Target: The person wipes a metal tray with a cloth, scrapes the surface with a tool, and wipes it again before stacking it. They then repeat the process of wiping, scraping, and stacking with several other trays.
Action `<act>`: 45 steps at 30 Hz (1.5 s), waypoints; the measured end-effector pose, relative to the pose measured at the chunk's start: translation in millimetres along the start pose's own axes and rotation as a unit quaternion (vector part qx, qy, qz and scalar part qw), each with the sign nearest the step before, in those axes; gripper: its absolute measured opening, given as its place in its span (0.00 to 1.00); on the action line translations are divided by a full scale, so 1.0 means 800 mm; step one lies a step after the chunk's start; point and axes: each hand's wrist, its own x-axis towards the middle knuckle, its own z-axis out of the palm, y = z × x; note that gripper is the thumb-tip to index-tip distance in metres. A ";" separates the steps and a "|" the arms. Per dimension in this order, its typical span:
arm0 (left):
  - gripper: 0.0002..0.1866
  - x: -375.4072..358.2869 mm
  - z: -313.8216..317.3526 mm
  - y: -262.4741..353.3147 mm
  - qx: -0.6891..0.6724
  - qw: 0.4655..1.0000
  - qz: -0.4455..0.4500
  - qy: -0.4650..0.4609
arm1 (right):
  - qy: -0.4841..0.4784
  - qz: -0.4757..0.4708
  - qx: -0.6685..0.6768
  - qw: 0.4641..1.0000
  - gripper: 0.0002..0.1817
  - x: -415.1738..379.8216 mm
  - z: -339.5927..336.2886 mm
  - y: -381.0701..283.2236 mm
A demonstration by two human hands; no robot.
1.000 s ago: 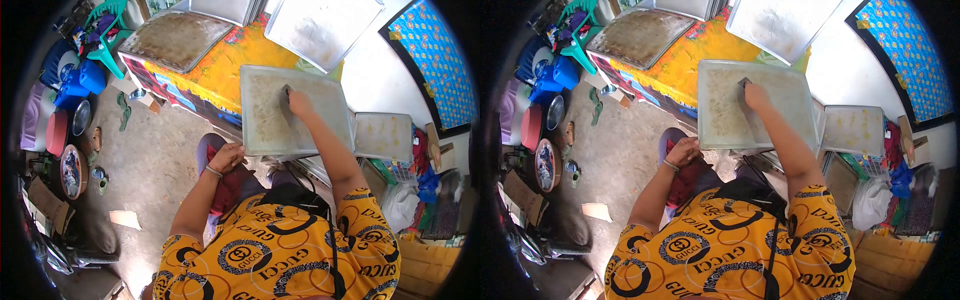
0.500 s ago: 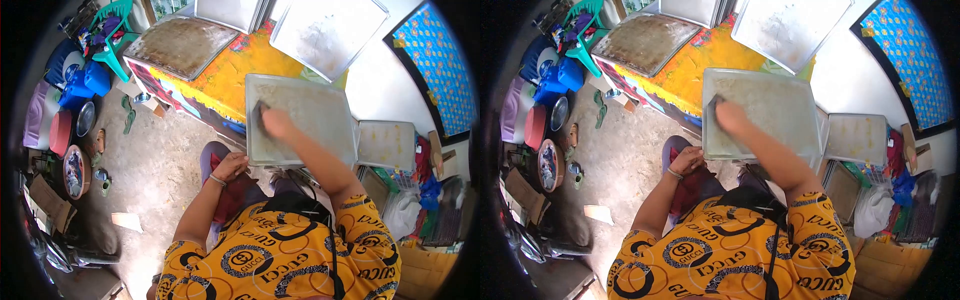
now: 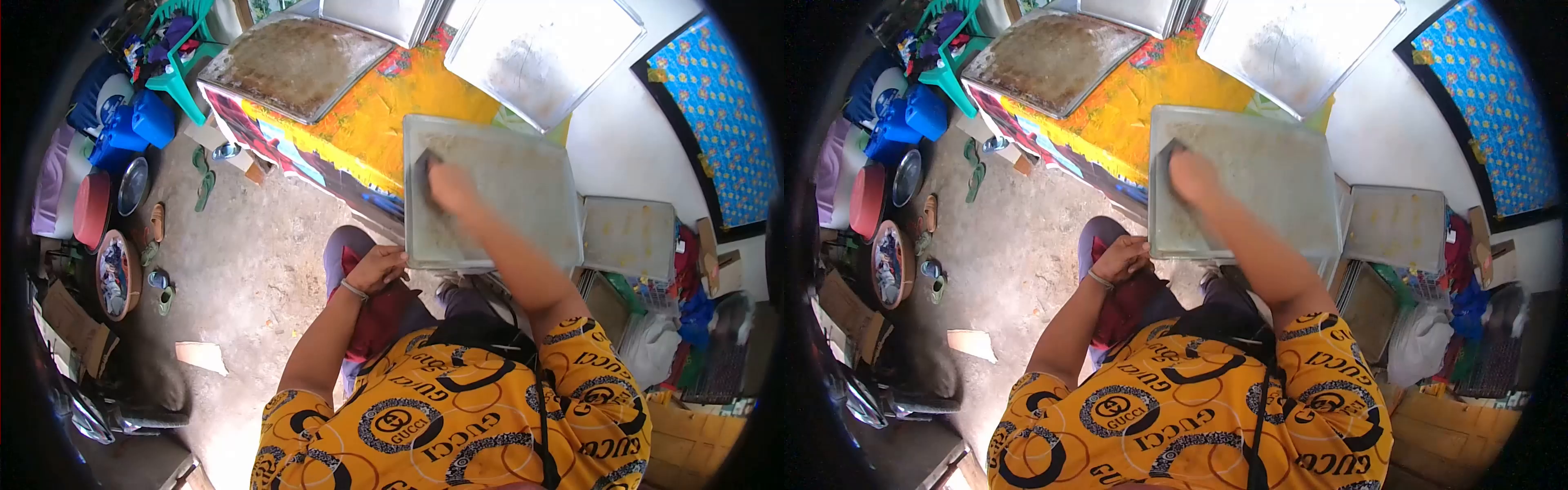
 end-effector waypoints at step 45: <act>0.17 0.001 -0.004 0.006 0.029 0.999 -0.028 0.013 | 0.027 0.034 -0.022 0.999 0.21 0.059 -0.009 0.048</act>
